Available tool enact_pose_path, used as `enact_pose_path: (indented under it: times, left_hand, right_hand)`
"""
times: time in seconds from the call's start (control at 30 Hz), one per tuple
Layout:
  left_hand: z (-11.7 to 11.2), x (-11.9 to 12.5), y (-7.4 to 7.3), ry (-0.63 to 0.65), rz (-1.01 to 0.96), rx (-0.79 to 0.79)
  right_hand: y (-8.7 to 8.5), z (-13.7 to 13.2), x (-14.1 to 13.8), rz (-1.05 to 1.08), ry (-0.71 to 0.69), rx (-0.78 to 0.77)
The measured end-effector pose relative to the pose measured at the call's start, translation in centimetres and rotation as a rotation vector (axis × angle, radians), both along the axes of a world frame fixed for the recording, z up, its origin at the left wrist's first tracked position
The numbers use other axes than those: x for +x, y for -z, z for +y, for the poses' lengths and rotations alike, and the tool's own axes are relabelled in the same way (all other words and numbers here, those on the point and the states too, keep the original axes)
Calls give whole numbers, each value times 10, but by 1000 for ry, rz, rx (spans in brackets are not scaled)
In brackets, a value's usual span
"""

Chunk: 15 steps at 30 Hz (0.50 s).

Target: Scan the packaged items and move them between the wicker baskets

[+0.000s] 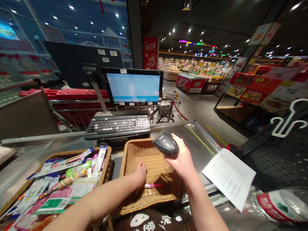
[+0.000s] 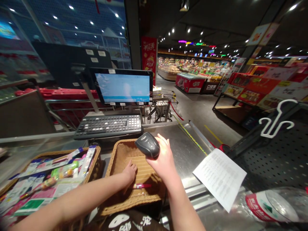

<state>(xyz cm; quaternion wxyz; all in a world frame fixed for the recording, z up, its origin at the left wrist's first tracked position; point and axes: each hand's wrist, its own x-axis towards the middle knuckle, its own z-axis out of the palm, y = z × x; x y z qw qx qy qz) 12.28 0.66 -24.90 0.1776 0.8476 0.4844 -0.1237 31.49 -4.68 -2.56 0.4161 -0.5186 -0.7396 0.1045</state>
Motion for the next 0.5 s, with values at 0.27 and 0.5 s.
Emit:
enact_pose_path:
  times: [0.27,0.5]
  left_hand:
    - [6,-1,-24,91,101,63]
    - [3,-2,-39,120,106,108]
  right_hand:
    - [2,3,0,-3,17,10]
    - [2,3,0,6,34,9]
